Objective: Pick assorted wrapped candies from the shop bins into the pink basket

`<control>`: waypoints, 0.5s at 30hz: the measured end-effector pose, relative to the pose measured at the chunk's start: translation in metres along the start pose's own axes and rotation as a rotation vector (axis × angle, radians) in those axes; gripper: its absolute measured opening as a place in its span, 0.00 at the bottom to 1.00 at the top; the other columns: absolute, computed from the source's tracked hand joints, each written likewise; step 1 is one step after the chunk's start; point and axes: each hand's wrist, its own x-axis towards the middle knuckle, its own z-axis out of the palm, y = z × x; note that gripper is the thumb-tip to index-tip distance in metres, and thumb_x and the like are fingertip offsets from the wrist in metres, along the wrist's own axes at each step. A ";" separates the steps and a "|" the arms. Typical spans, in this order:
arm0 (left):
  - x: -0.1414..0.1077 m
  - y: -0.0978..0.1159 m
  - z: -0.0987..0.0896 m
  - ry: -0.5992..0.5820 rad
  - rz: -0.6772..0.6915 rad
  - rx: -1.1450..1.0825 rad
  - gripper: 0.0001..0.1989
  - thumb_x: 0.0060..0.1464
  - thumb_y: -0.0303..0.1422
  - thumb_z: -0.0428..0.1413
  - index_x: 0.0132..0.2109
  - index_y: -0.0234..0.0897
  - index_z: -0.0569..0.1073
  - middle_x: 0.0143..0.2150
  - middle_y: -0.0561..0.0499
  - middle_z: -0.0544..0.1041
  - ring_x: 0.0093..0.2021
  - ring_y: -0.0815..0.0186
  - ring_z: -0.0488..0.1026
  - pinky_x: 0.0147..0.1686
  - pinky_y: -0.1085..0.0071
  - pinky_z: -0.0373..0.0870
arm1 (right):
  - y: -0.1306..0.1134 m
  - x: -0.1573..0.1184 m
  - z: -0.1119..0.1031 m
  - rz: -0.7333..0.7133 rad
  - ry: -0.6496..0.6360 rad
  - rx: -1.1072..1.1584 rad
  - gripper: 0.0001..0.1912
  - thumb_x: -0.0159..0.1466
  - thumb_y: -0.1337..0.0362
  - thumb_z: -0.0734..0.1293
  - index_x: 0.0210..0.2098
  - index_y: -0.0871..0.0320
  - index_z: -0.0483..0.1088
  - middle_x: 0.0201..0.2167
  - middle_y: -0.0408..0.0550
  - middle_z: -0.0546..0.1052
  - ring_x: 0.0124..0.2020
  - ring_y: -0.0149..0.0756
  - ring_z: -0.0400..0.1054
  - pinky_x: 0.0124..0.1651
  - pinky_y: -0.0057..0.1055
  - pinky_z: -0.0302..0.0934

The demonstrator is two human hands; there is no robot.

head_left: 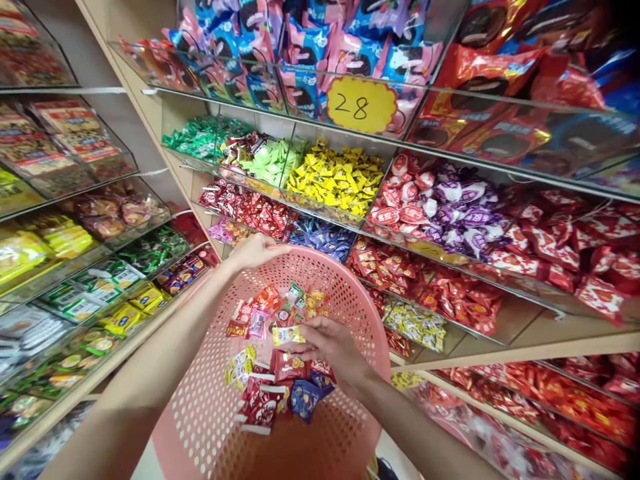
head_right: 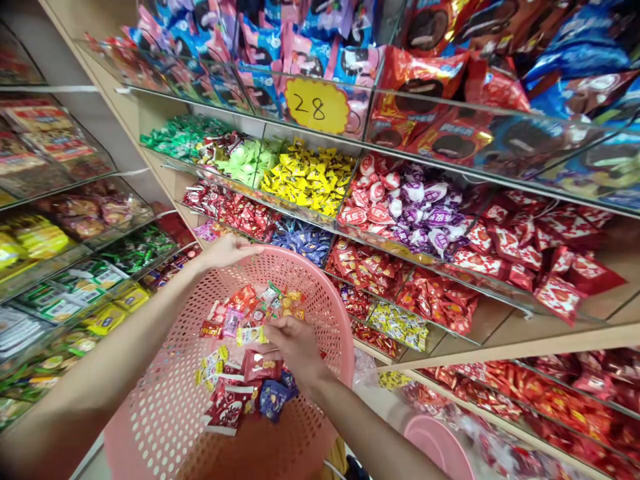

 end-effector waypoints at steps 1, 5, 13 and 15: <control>-0.002 0.000 -0.001 0.006 -0.002 0.015 0.26 0.47 0.57 0.53 0.20 0.37 0.64 0.16 0.57 0.56 0.21 0.71 0.52 0.25 0.70 0.46 | 0.006 0.006 0.013 0.047 -0.007 -0.007 0.23 0.43 0.51 0.77 0.28 0.60 0.69 0.24 0.40 0.75 0.25 0.31 0.73 0.29 0.26 0.66; -0.007 -0.005 -0.004 0.020 0.021 0.041 0.27 0.46 0.58 0.53 0.20 0.37 0.65 0.16 0.57 0.57 0.20 0.72 0.53 0.25 0.70 0.47 | 0.033 0.033 0.062 0.175 -0.054 -0.065 0.13 0.50 0.63 0.74 0.27 0.60 0.67 0.20 0.37 0.72 0.22 0.29 0.71 0.26 0.25 0.65; -0.012 -0.021 -0.010 -0.005 0.026 0.031 0.28 0.47 0.59 0.52 0.20 0.37 0.64 0.17 0.56 0.58 0.20 0.72 0.53 0.25 0.70 0.47 | 0.086 0.064 0.108 0.156 -0.010 -0.343 0.08 0.53 0.75 0.66 0.21 0.58 0.67 0.15 0.34 0.66 0.15 0.25 0.60 0.19 0.23 0.53; -0.012 -0.021 -0.012 -0.008 0.022 0.043 0.28 0.47 0.58 0.52 0.19 0.37 0.63 0.17 0.56 0.59 0.20 0.72 0.53 0.24 0.70 0.47 | 0.098 0.069 0.119 0.106 -0.002 -0.389 0.07 0.53 0.75 0.66 0.21 0.59 0.68 0.17 0.35 0.68 0.18 0.26 0.61 0.23 0.24 0.55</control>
